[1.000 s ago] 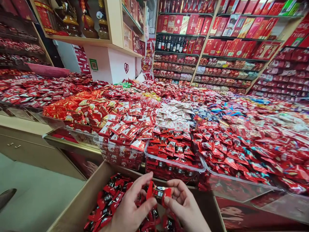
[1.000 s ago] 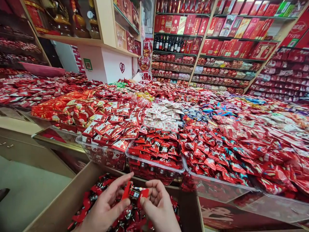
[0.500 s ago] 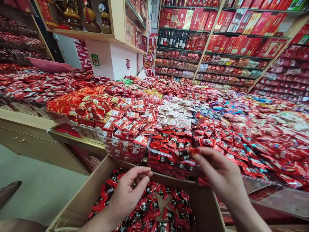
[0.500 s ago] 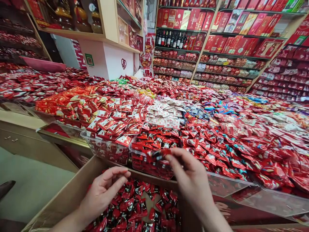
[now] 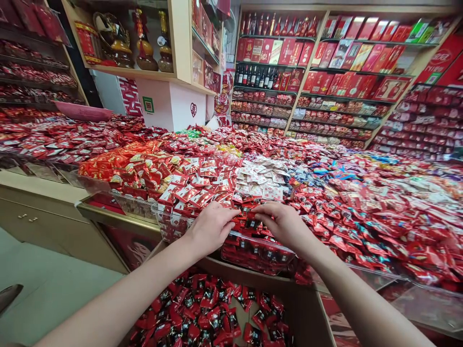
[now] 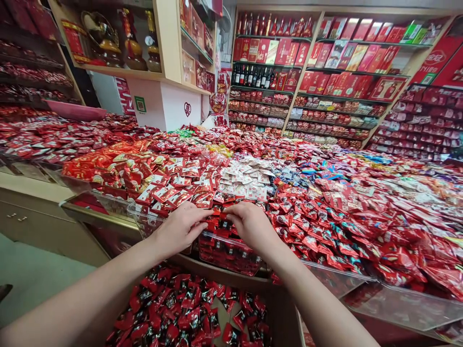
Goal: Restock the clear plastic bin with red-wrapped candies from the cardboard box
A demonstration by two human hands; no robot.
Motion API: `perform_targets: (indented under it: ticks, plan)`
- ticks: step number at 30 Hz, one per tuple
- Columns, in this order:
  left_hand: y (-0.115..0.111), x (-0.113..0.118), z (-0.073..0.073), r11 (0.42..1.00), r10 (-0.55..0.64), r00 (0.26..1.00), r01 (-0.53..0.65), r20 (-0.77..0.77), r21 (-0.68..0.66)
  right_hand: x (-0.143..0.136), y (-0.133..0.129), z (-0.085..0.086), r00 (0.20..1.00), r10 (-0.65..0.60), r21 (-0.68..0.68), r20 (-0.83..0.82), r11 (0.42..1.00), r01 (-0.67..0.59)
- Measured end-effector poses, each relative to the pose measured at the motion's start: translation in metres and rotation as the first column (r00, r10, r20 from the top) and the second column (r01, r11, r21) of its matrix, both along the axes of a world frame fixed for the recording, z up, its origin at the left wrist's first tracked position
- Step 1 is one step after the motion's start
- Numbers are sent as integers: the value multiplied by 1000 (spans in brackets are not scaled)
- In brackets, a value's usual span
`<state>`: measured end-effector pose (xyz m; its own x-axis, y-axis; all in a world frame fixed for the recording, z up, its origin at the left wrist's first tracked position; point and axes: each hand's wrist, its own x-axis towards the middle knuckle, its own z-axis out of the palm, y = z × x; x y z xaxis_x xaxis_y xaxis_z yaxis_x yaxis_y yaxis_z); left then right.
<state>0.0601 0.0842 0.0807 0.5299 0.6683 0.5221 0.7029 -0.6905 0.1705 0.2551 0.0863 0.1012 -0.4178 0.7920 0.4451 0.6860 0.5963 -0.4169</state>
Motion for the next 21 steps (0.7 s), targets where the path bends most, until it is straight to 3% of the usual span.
perform_targets:
  ticks: [4,11,21]
  plan:
    - [3,5,-1,998,11,998,-15,-68,-60,-3,4,-8,997,82,-130,11,988,-80]
    - [9,10,-3,996,1,996,-9,-86,-94,-5,8,-14,996,88,-262,20,962,-80]
    - [11,8,-4,995,-10,998,4,-59,-102,-1,10,-20,987,131,-315,88,944,-97]
